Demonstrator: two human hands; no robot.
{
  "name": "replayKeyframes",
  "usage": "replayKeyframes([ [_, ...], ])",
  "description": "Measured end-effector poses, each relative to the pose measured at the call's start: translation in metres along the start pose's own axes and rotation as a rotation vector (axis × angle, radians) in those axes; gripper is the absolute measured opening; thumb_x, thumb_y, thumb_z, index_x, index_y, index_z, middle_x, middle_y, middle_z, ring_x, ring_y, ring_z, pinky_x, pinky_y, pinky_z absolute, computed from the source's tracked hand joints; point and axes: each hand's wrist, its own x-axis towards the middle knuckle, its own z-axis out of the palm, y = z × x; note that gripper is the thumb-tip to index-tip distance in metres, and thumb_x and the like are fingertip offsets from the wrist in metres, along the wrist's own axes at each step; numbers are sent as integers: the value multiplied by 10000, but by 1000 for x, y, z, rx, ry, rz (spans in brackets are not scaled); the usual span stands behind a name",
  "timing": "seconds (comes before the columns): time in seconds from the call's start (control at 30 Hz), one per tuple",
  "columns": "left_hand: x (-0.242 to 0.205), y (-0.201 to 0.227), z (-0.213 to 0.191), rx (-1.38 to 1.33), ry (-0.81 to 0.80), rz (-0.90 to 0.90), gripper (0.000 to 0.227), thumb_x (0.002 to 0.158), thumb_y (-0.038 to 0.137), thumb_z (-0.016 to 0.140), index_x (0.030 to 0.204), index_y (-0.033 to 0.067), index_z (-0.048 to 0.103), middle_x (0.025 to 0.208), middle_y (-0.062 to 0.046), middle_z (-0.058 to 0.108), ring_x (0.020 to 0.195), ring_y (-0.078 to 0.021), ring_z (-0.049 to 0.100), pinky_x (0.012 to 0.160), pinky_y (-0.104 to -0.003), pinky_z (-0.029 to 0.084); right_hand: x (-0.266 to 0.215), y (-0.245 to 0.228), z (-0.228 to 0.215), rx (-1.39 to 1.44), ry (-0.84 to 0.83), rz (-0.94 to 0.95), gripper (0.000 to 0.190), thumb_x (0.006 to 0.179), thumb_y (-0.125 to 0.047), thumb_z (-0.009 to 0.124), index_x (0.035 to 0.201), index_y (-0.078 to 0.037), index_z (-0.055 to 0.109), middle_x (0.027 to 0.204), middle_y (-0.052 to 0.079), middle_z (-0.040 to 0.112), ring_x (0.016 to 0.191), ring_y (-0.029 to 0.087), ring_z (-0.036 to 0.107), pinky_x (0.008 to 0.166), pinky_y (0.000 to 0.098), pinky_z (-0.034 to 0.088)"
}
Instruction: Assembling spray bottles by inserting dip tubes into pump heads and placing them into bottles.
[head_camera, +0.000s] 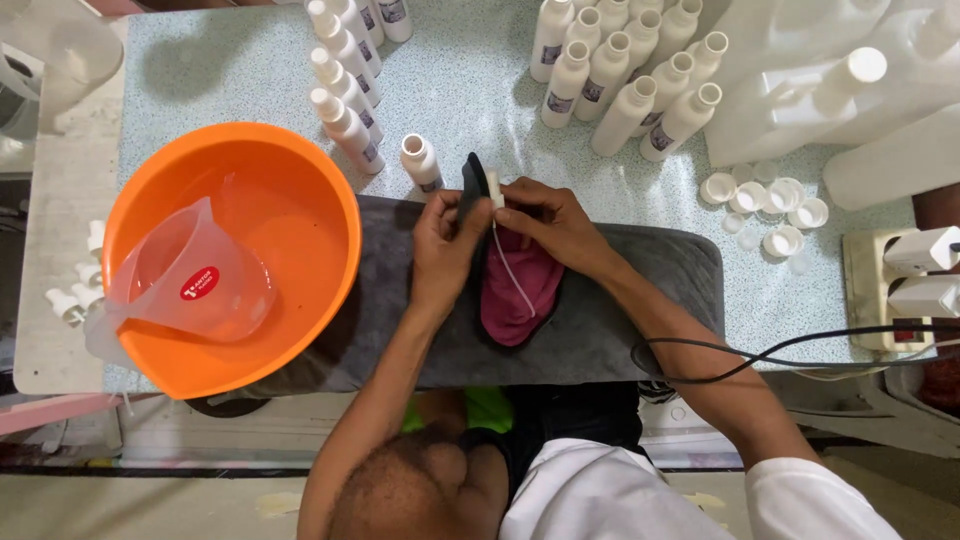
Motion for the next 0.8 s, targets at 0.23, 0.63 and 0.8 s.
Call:
replayKeyframes([
  [0.23, -3, 0, 4, 138, 82, 181, 242, 1001, 251, 722, 862, 102, 592, 692, 18, 556, 688, -77, 520, 629, -245, 463, 1, 8, -4, 12, -47, 2, 329, 1032, -138, 649, 1356, -78, 645, 989, 57, 662, 887, 92, 574, 678, 243, 579],
  [0.63, -9, 21, 5, 180, 9, 208, 283, 1088, 274, 558, 879, 99, 630, 694, -3, 541, 703, -123, 514, 673, -301, 465, 1, 6, -1, -9, -47, -26, 349, 999, -85, 675, 1343, -45, 629, 951, 85, 649, 780, 81, 595, 628, 233, 583],
  [0.8, -8, 19, 7, 228, -55, 214, 239, 1069, 246, 578, 891, 102, 649, 688, -9, 517, 718, -128, 508, 671, -305, 457, 1, 15, -5, 32, -9, -3, 361, 1019, -117, 657, 1360, -8, 616, 936, 80, 640, 753, 85, 590, 615, 246, 581],
])
